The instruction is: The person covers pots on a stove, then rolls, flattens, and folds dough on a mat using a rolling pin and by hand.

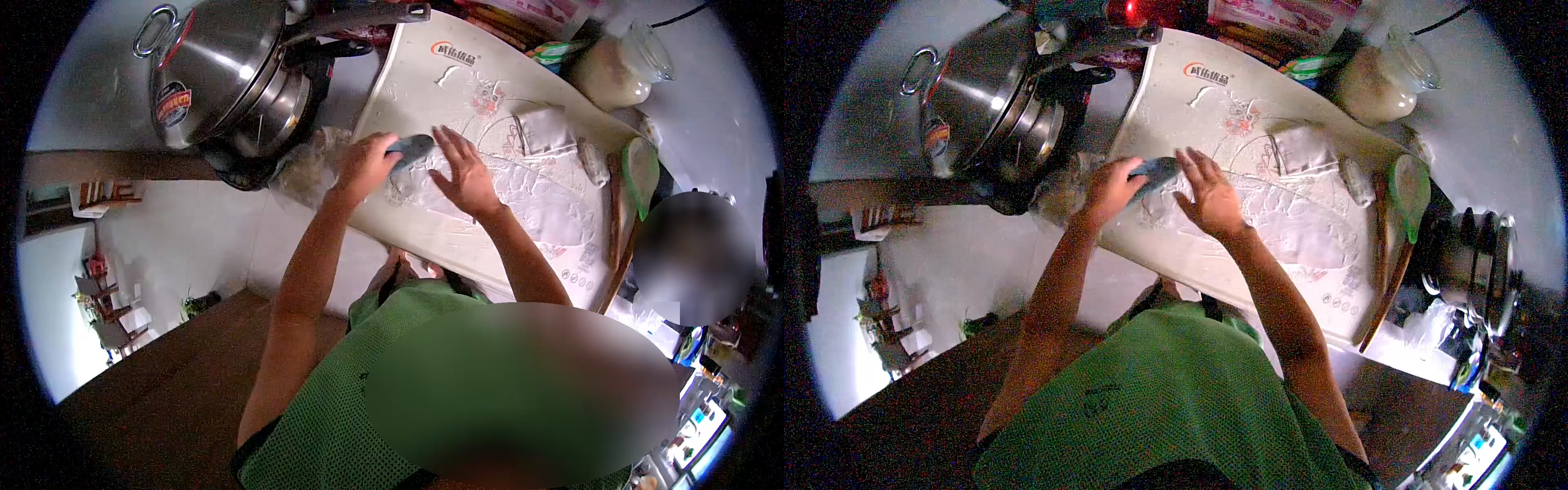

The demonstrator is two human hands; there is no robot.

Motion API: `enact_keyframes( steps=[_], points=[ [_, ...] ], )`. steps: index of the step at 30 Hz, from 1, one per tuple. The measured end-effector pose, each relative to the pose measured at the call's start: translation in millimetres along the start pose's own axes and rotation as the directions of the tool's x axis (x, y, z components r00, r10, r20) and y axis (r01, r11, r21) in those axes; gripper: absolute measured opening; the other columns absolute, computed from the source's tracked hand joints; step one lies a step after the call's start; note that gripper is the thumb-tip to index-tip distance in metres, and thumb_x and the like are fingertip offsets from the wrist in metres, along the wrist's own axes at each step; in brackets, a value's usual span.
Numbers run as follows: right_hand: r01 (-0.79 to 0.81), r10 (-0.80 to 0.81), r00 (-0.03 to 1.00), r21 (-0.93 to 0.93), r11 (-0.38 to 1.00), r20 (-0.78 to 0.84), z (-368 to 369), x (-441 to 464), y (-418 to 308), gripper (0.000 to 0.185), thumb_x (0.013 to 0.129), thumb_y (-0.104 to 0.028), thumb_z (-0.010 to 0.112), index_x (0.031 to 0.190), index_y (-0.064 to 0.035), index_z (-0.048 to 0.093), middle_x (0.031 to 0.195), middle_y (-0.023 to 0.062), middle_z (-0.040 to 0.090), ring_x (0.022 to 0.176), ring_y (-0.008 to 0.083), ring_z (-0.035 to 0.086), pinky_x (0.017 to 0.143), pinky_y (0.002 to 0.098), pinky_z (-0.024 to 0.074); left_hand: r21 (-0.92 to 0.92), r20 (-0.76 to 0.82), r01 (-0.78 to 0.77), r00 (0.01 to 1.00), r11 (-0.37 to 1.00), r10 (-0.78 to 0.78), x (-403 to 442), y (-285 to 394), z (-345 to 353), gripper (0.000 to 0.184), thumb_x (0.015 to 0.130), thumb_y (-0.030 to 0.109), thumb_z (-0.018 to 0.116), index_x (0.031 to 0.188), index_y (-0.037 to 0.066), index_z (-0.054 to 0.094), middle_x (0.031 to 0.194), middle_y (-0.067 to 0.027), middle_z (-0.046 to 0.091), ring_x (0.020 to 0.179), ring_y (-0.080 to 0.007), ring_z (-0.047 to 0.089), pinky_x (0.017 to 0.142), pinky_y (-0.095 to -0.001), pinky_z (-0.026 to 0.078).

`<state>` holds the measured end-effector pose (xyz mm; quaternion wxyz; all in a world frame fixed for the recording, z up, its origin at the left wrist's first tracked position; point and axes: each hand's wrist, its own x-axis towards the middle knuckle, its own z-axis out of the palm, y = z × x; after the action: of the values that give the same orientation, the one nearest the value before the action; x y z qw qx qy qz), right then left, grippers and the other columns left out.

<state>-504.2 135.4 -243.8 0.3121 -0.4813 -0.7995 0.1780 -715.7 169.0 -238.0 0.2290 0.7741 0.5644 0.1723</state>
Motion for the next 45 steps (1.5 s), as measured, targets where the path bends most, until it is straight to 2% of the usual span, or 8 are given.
enact_keyframes(
  steps=[7, 11, 14, 18, 25, 27, 41, 45],
  points=[
    [-0.069, 0.082, 0.971, -0.069, 0.995, 0.224, -0.7, 14.8, -2.4, 0.029, 0.08, -0.02, 0.063, 0.106, -0.0084, 0.058, 0.085, 0.0133, 0.063, 0.08, 0.0307, 0.062, 0.07, 0.0393, 0.05, -0.046, 0.249, -0.109, 0.962, 0.993, 0.117, 11.5, 24.9, -7.4, 0.021, 0.079, 0.017, 0.064, 0.096, 0.004, 0.061, 0.094, -0.0145, 0.064, 0.087, -0.032, 0.062, 0.077, -0.0379, 0.047],
    [-0.396, 0.402, 0.915, 0.123, 0.91, -0.032, -32.1, -30.0, 10.2, 0.022, 0.082, -0.022, 0.061, 0.093, -0.0029, 0.058, 0.082, 0.0158, 0.062, 0.073, 0.0345, 0.06, 0.063, 0.0394, 0.0469, -0.287, -0.235, -0.188, 0.964, 0.939, 0.121, 16.4, 20.0, -1.7, 0.03, 0.081, 0.016, 0.064, 0.108, 0.004, 0.057, 0.106, -0.0139, 0.06, 0.101, -0.0309, 0.056, 0.087, -0.0367, 0.044],
    [-0.636, 0.744, 0.591, 0.388, 0.667, -0.31, -54.6, -95.9, 37.9, 0.017, 0.083, -0.017, 0.06, 0.091, -0.0027, 0.057, 0.075, 0.0149, 0.061, 0.069, 0.0187, 0.058, 0.063, 0.032, 0.0446, -0.292, -0.214, -0.083, 0.977, 0.953, 0.02, 17.1, 2.0, 20.7, 0.038, 0.084, 0.021, 0.061, 0.116, 0.003, 0.053, 0.117, -0.016, 0.055, 0.11, -0.032, 0.052, 0.093, -0.0382, 0.041],
    [-0.316, 0.884, 0.01, 0.838, 0.445, -0.467, -72.3, -213.8, 69.0, 0.029, 0.083, -0.005, 0.062, 0.11, -0.002, 0.051, 0.091, 0.0056, 0.06, 0.078, 0.0124, 0.057, 0.068, 0.0242, 0.046, -0.033, -0.033, -0.288, 0.957, 0.957, 0.287, 4.7, 3.5, 56.6, 0.059, 0.083, 0.028, 0.063, 0.129, 0.0, 0.041, 0.134, -0.0216, 0.04, 0.124, -0.0366, 0.037, 0.102, -0.0451, 0.03],
    [-0.805, 0.637, -0.208, 0.5, 0.319, -0.742, -79.5, -304.5, 45.6, 0.027, 0.078, -0.014, 0.064, 0.093, -0.0021, 0.044, 0.074, 0.0101, 0.055, 0.067, 0.0228, 0.052, 0.064, 0.0367, 0.0434, 0.142, 0.101, -0.312, 0.949, 0.939, 0.3, 9.2, 4.6, 69.6, 0.064, 0.074, 0.029, 0.069, 0.127, 0.003, 0.044, 0.128, -0.0141, 0.044, 0.116, -0.034, 0.041, 0.098, -0.0452, 0.032],
    [-0.913, 0.585, -0.326, 0.407, 0.007, -0.742, -80.9, -279.8, 29.6, 0.027, 0.08, -0.016, 0.058, 0.102, -0.0054, 0.048, 0.09, 0.0159, 0.061, 0.083, 0.0329, 0.06, 0.073, 0.0408, 0.0448, 0.156, 0.092, -0.351, 0.936, 0.923, 0.34, 12.5, -0.7, 67.6, 0.063, 0.073, 0.028, 0.07, 0.126, 0.003, 0.045, 0.127, -0.0126, 0.045, 0.114, -0.0335, 0.042, 0.096, -0.045, 0.033],
    [-0.918, 0.413, 0.359, -0.237, 0.318, -0.837, -35.8, -206.9, 38.7, 0.033, 0.09, -0.015, 0.048, 0.123, -0.0145, 0.052, 0.103, 0.0139, 0.064, 0.088, 0.0328, 0.062, 0.075, 0.0427, 0.0488, 0.113, 0.081, -0.427, 0.904, 0.897, 0.42, -9.3, -33.3, 58.6, 0.063, 0.071, 0.022, 0.071, 0.125, 0.003, 0.045, 0.129, -0.0152, 0.042, 0.116, -0.0353, 0.041, 0.096, -0.0465, 0.034],
    [-0.961, 0.556, 0.091, 0.073, 0.265, -0.826, -36.5, -199.6, 20.7, 0.031, 0.09, -0.012, 0.05, 0.12, -0.0125, 0.054, 0.103, 0.0155, 0.063, 0.09, 0.0336, 0.062, 0.077, 0.0384, 0.0484, 0.137, 0.082, -0.303, 0.952, 0.943, 0.294, -12.4, -28.2, 44.0, 0.057, 0.07, 0.02, 0.072, 0.119, 0.003, 0.049, 0.116, -0.013, 0.052, 0.107, -0.0337, 0.047, 0.09, -0.0446, 0.038]
  ],
)
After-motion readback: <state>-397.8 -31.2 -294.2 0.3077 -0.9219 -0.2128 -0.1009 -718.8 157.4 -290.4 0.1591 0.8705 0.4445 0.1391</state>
